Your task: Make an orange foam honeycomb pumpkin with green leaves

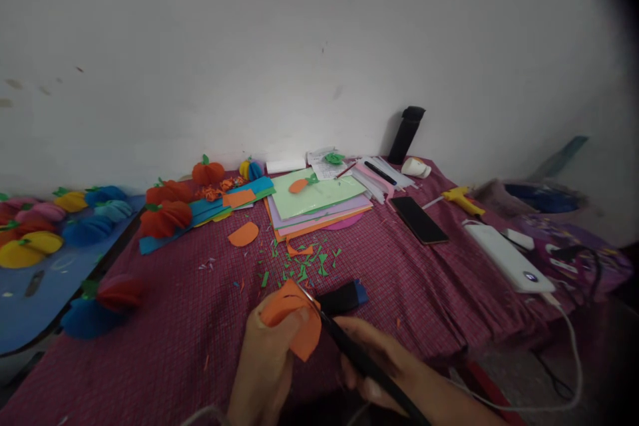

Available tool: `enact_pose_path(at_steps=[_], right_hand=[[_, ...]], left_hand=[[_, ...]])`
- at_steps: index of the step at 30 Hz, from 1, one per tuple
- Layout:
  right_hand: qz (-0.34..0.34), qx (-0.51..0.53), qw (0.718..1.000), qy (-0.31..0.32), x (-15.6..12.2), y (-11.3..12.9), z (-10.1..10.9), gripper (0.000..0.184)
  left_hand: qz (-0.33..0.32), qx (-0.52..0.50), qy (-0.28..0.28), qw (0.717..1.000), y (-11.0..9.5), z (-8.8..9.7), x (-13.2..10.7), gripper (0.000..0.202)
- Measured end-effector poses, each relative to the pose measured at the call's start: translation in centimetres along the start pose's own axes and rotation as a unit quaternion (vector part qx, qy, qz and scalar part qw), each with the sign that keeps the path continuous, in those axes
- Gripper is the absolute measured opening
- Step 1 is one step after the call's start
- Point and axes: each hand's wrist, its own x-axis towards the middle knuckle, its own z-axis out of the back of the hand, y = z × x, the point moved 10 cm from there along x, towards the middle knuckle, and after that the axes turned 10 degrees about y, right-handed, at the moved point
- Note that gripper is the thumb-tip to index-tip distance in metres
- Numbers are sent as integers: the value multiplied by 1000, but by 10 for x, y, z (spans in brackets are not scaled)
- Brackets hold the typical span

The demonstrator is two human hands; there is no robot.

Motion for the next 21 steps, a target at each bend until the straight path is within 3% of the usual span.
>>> enact_pose_path(at_steps=[3, 10, 21], right_hand=[[-3, -3, 1000, -7, -4, 0, 2, 73], [6, -34, 996, -77, -11, -15, 18, 53], [-19, -47, 996, -71, -9, -14, 18, 52]], left_hand=[[11, -5, 14, 1000, 4, -5, -1, 12], [34, -20, 8, 999, 7, -7, -4, 12], [41, -39, 51, 997, 8, -9, 2, 10]])
